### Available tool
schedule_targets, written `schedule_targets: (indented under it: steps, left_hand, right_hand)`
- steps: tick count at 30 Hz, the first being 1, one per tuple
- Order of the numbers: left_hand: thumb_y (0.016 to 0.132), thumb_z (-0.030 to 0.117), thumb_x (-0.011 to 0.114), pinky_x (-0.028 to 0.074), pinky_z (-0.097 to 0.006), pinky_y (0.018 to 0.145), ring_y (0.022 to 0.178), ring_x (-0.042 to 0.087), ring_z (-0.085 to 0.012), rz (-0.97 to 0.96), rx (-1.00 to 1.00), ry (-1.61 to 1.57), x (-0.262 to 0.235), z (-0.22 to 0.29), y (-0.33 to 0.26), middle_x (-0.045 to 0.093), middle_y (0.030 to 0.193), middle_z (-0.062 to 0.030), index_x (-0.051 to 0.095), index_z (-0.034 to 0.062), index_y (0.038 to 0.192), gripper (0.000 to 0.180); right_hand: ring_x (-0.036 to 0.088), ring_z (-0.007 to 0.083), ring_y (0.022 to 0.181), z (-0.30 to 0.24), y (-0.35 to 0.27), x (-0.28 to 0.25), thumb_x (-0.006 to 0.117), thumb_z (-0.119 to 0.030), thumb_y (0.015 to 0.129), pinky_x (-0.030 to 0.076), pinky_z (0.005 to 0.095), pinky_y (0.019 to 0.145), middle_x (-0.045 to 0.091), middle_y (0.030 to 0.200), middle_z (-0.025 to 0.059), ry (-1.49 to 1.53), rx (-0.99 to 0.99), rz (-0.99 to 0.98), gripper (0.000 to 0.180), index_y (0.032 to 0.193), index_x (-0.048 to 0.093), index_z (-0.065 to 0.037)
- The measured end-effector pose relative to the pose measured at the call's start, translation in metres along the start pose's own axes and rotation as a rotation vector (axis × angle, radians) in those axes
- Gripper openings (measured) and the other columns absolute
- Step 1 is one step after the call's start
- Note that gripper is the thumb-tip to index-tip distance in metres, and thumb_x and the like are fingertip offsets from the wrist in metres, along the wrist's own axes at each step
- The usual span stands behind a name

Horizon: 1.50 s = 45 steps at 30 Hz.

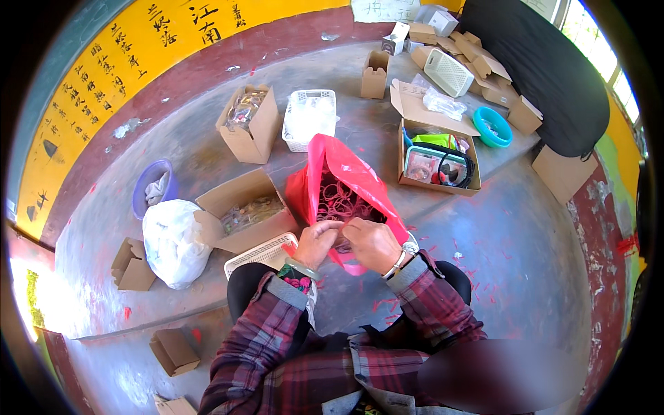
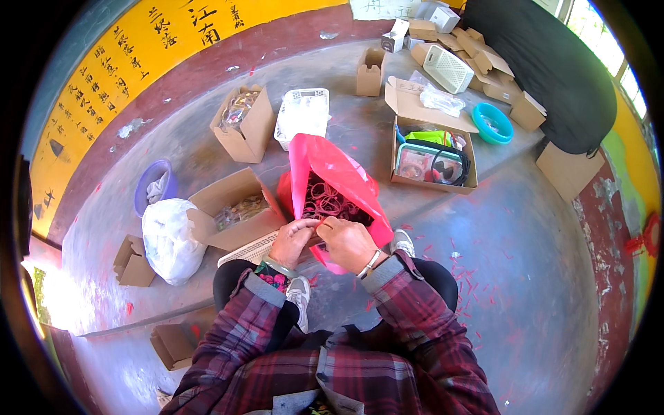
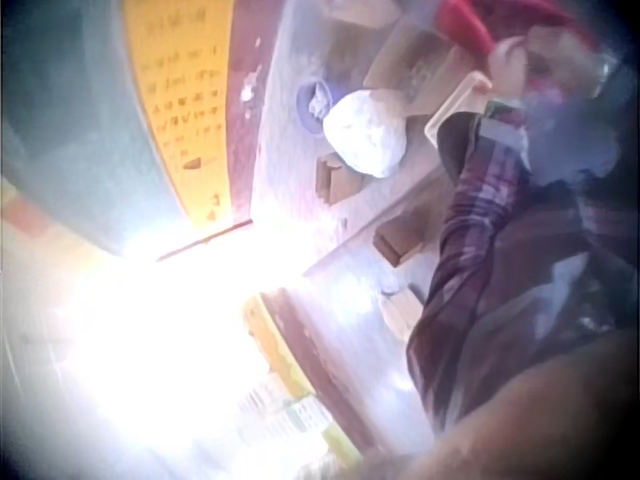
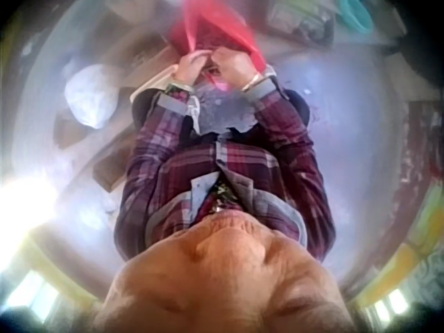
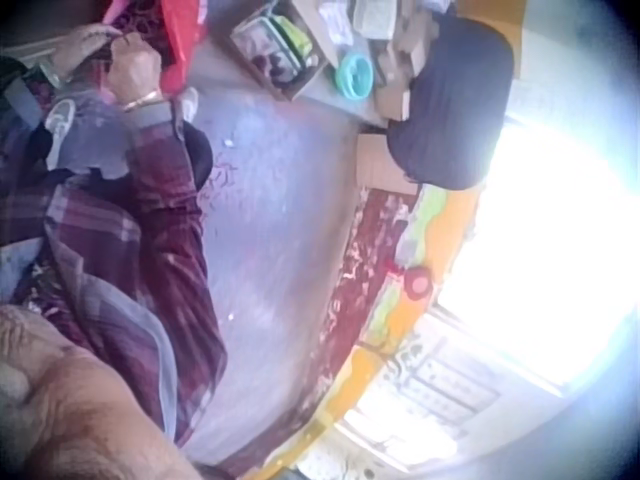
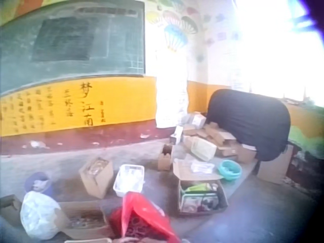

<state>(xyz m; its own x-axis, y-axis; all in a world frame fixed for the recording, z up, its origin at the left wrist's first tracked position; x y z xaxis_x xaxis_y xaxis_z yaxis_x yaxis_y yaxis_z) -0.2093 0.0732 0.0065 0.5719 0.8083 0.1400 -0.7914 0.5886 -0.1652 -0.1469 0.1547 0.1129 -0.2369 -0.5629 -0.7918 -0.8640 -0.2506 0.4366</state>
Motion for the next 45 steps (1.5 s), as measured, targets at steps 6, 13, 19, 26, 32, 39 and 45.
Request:
schedule_targets:
  steps: [6, 13, 19, 26, 32, 39, 45]
  left_hand:
    - [0.085, 0.008, 0.052, 0.045, -0.026, 0.081, 0.089, 0.056, -0.0122, -0.085, -0.021, -0.148, 0.019, 0.024, -0.009, 0.060, 0.095, -0.0061, 0.057, -0.0045, 0.105, 0.023]
    - [0.085, 0.011, 0.054, 0.046, -0.024, 0.073, 0.082, 0.056, -0.0099, -0.017, 0.089, -0.025, 0.009, 0.019, -0.005, 0.061, 0.089, -0.0037, 0.058, -0.0030, 0.103, 0.023]
    - [0.082, 0.008, 0.053, 0.048, -0.024, 0.063, 0.071, 0.057, -0.0091, 0.132, 0.166, 0.118, -0.006, 0.022, -0.004, 0.062, 0.079, -0.0032, 0.062, -0.0036, 0.093, 0.019]
    - [0.081, 0.007, 0.058, 0.048, -0.025, 0.069, 0.076, 0.059, -0.0091, 0.198, 0.064, 0.252, -0.020, 0.018, -0.002, 0.066, 0.081, -0.0046, 0.066, -0.0022, 0.091, 0.015]
    - [0.083, 0.015, 0.058, 0.047, -0.030, 0.059, 0.068, 0.062, -0.0108, 0.505, 0.396, 0.569, -0.063, 0.082, -0.023, 0.066, 0.073, -0.0128, 0.067, 0.0018, 0.090, 0.017]
    - [0.086, 0.013, 0.054, 0.044, -0.019, 0.059, 0.065, 0.055, -0.0034, 0.574, 0.395, 0.388, -0.089, 0.100, -0.037, 0.066, 0.078, -0.0043, 0.066, 0.0004, 0.097, 0.021]
    - [0.086, 0.014, 0.056, 0.043, -0.020, 0.055, 0.063, 0.054, -0.0045, 0.526, 0.290, 0.251, -0.088, 0.084, -0.031, 0.065, 0.079, -0.0029, 0.067, 0.0017, 0.097, 0.020]
  right_hand:
    - [0.059, 0.0323, 0.073, 0.002, 0.004, -0.008, 0.053, -0.002, 0.072, 0.048, 0.0397, 0.060, 0.057, 0.076, 0.0151, 0.106, 0.083, 0.095, 0.019, 0.090, 0.048, -0.004]
    - [0.060, 0.0335, 0.071, -0.007, 0.008, -0.004, 0.054, 0.004, 0.073, 0.048, 0.0389, 0.060, 0.059, 0.077, 0.0164, 0.120, 0.058, 0.114, 0.024, 0.096, 0.048, -0.002]
    - [0.060, 0.0311, 0.070, -0.015, 0.005, 0.005, 0.053, 0.003, 0.073, 0.049, 0.0379, 0.061, 0.059, 0.078, 0.0151, 0.079, -0.016, 0.112, 0.025, 0.097, 0.047, -0.001]
    - [0.059, 0.0294, 0.074, -0.017, 0.007, 0.019, 0.053, -0.001, 0.075, 0.049, 0.0366, 0.063, 0.059, 0.083, 0.0143, 0.047, -0.049, 0.052, 0.021, 0.095, 0.048, -0.001]
    - [0.060, 0.0284, 0.080, 0.034, 0.016, -0.023, 0.053, 0.001, 0.077, 0.048, 0.0337, 0.071, 0.059, 0.084, 0.0146, 0.202, 0.188, 0.328, 0.014, 0.089, 0.057, -0.002]
    - [0.063, 0.0196, 0.070, 0.118, 0.020, 0.027, 0.056, -0.005, 0.073, 0.049, 0.0314, 0.064, 0.064, 0.079, 0.0132, 0.446, 0.534, -0.147, 0.015, 0.085, 0.063, -0.002]
    - [0.060, 0.0335, 0.082, 0.119, 0.005, 0.135, 0.051, -0.011, 0.072, 0.048, 0.0415, 0.074, 0.063, 0.085, 0.0172, -0.072, 0.300, -0.513, 0.024, 0.091, 0.065, -0.008]
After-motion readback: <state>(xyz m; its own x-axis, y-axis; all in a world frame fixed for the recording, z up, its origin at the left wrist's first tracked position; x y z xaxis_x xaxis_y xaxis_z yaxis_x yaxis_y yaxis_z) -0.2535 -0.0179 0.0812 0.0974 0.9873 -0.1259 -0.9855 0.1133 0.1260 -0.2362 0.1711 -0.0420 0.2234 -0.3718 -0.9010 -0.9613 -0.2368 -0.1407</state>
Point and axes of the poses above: each hand's wrist, its own y-axis towards the middle knuckle, its own x-axis out of the palm, z = x × y, the point moved 9 cm from there along y, towards the middle knuckle
